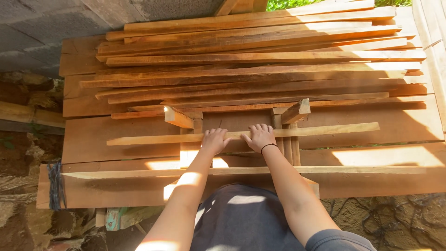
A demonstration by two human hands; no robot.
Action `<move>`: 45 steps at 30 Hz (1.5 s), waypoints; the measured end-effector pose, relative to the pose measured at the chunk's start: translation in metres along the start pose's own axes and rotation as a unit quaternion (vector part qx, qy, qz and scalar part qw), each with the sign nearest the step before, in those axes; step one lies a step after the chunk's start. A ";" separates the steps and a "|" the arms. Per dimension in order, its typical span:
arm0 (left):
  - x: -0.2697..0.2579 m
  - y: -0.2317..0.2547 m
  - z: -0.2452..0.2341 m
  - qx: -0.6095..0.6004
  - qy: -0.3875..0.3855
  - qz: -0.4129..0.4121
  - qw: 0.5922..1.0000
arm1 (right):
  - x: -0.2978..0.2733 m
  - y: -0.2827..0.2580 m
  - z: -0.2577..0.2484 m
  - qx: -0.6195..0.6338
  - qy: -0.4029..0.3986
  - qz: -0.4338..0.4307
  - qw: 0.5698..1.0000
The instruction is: The recorder is selecting thin strips of wood, aligning them on a workbench, and tying them together into bundles using wire.
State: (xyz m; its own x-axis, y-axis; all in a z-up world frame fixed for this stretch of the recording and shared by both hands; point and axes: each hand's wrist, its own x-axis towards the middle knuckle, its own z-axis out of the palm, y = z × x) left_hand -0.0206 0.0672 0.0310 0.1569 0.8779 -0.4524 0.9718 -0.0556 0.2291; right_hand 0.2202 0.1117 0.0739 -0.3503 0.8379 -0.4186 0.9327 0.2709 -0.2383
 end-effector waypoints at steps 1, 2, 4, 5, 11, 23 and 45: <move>-0.001 0.001 -0.003 0.002 0.002 0.001 1.000 | -0.001 -0.002 -0.001 0.001 0.003 0.001 1.000; -0.003 0.002 -0.005 -0.007 0.013 -0.007 1.000 | -0.002 -0.005 -0.002 -0.008 -0.002 0.005 1.000; -0.009 0.010 -0.004 -0.018 0.022 -0.015 0.999 | -0.012 -0.007 -0.006 -0.018 -0.010 0.011 1.000; -0.014 0.013 -0.005 -0.019 0.033 -0.020 0.999 | -0.018 -0.009 -0.012 -0.020 -0.016 0.013 1.000; -0.024 0.009 0.031 0.008 0.045 -0.029 0.999 | -0.029 0.002 0.011 -0.040 -0.023 0.020 0.999; -0.032 0.009 0.034 -0.068 0.060 -0.049 0.995 | -0.054 -0.009 0.023 0.004 0.052 0.029 0.998; -0.093 0.038 0.001 -0.160 0.027 -0.125 0.979 | -0.087 0.009 0.056 0.016 0.240 -0.073 0.968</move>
State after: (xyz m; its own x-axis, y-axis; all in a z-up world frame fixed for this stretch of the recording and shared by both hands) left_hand 0.0017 -0.0169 0.0805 -0.0962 0.8699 -0.4837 0.8723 0.3078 0.3800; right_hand 0.2538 0.0149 0.0593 -0.3901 0.9177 0.0747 0.8707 0.3941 -0.2942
